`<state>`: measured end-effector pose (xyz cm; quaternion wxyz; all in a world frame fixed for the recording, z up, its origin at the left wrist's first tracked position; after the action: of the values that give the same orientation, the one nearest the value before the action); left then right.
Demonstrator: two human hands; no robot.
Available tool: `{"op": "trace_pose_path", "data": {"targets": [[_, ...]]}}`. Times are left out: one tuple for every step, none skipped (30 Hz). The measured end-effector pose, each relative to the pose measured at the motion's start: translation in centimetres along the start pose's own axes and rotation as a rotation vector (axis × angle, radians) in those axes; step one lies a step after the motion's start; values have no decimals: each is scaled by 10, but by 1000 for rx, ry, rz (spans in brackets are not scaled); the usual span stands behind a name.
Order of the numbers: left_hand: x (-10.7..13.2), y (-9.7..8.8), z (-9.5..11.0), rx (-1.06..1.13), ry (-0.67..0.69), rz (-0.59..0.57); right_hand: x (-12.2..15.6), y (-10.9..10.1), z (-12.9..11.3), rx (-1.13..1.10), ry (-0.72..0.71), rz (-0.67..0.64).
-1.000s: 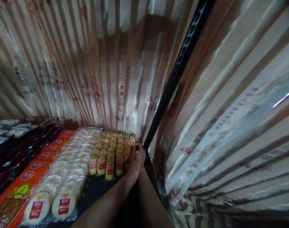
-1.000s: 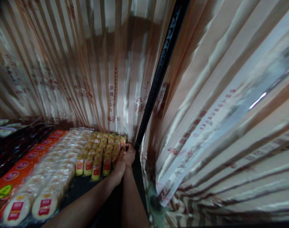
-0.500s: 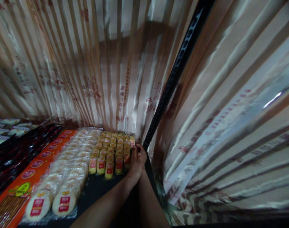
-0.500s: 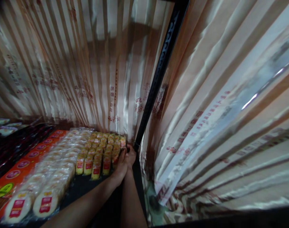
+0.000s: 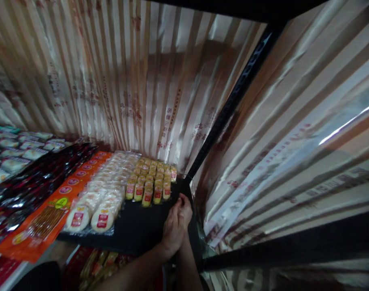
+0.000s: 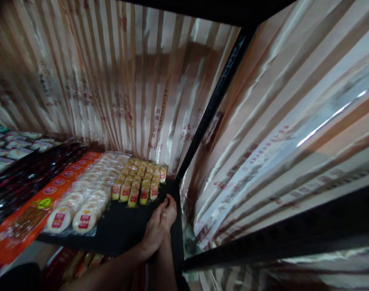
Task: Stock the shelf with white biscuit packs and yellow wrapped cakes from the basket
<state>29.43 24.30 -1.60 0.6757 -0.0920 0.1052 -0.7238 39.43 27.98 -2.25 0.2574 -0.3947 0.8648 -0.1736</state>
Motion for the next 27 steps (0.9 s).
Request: {"op": "trace_pose_path", "data": {"targets": [[12, -4, 0, -8, 18, -2, 11, -4, 1, 4, 3, -12], [24, -8, 1, -16, 54, -8, 22, -7, 1, 9, 6, -29], [37, -13, 2, -22, 101, -14, 34, -11, 1, 11, 4, -47], [51, -19, 4, -23, 147, -20, 47, -13, 0, 0, -9, -67], [66, -25, 4, -19, 182, -24, 61, -16, -2, -25, -28, -88], [80, -33, 4, -14, 199, -29, 76, -18, -4, -61, -45, -107], [95, -41, 2, -16, 202, -41, 92, -21, -5, -101, -57, -125], [110, -49, -2, -26, 196, -61, 109, -23, -6, -138, -66, -148], [125, -56, -6, -48, 188, -96, 127, -24, -7, -165, -75, -187], [140, -63, -12, -78, 179, -138, 146, -24, -8, -174, -83, -230], [156, -70, -19, -110, 164, -187, 166, -22, -10, -177, -107, -291], [172, -76, -29, -146, 140, -243, 187, -18, -13, -175, -145, -366], [186, -84, -42, -175, 96, -273, 206, -17, -15, -170, -169, -387], [199, -91, -57, -194, 41, -308, 225, -13, -18, -179, -191, -443], [210, -99, -73, -205, -26, -328, 246, -3, -22, -202, -223, -557], [219, -107, -89, -216, -106, -325, 263, 5, -22, -203, -203, -631], [224, -118, -105, -224, -189, -298, 278, 16, -21, -180, -160, -716], [226, -129, -121, -234, -273, -254, 291, 27, -19, -145, -123, -789], [227, -140, -135, -255, -369, -204, 301, 37, -17, -93, -97, -845], [227, -151, -150, -298, -474, -157, 309, 47, -16, -42, -93, -895], [225, -162, -162, -362, -571, -117, 316, 56, -16, 6, -106, -939], [223, -172, -171, -434, -645, -90, 321, 65, -17, 44, -130, -982], [219, -179, -177, -505, -684, -71, 326, 73, -18, 72, -156, -1024], [215, -185, -181, -570, -702, -59, 330, 81, -17, 99, -176, -1063], [212, -189, -183, -624, -707, -54, 334, 88, -16, 127, -185, -1098], [208, -192, -185, -669, -707, -53, 337, 94, -14, 158, -184, -1126], [206, -194, -187, -711, -698, -54, 340, 100, -11, 189, -175, -1147]]}}
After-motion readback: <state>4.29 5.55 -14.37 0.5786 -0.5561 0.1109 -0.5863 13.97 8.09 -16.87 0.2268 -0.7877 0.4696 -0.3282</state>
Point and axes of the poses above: each hand's wrist, its own x-axis away from the middle knuckle, its own y-axis out of the palm, z = x × y, the point moved 8 cm from there along -x, towards the middle knuckle, and after that the axes turned 3 degrees about z, right-handed, at the moved point
